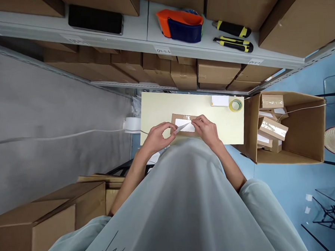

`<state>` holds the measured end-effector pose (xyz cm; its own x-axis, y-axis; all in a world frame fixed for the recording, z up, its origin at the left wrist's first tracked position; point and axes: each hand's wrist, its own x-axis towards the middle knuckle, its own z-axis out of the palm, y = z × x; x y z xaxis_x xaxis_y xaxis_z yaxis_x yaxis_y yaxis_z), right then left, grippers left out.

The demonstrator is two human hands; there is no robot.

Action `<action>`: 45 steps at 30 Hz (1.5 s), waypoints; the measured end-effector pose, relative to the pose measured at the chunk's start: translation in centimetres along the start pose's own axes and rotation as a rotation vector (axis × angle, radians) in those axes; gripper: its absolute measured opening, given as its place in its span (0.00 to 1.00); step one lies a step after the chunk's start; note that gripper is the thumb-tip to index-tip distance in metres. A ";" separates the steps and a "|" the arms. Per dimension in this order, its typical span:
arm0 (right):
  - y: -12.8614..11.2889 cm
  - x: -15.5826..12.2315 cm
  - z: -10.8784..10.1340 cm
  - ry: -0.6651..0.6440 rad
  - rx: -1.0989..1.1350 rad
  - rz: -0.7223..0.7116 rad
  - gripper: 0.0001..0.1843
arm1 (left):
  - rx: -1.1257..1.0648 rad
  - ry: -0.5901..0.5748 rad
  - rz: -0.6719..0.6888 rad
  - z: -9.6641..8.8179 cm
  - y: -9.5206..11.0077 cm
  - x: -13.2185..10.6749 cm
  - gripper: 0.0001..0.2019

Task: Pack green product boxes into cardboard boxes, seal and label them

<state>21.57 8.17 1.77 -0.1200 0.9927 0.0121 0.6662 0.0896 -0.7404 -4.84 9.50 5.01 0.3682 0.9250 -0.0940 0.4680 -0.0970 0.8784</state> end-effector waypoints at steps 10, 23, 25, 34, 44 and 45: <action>-1.0 -0.8 0.3 -0.010 0.518 0.305 0.29 | -0.396 0.420 -0.252 3.0 -1.8 0.9 0.29; -1.4 -1.6 0.1 -0.027 0.702 0.501 0.33 | -0.561 0.278 -0.376 4.9 -2.7 -0.5 0.25; -1.2 -1.7 0.1 -0.032 0.688 0.489 0.32 | -0.564 0.277 -0.379 5.0 -2.8 -0.3 0.26; -0.5 -1.8 0.4 0.074 0.614 0.515 0.28 | -0.557 0.245 -0.332 5.3 -2.0 -0.3 0.20; -0.9 -1.6 -0.2 0.215 0.635 0.511 0.24 | -0.417 0.305 -0.238 3.3 -0.1 -0.4 0.17; -1.1 -1.6 -0.5 0.209 0.646 0.497 0.23 | -0.437 0.289 -0.234 3.0 0.0 -0.5 0.17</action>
<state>21.40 6.50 2.86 0.2567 0.9048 -0.3398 0.0453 -0.3625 -0.9309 -2.61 7.89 3.59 0.0315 0.9724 -0.2312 0.1122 0.2264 0.9675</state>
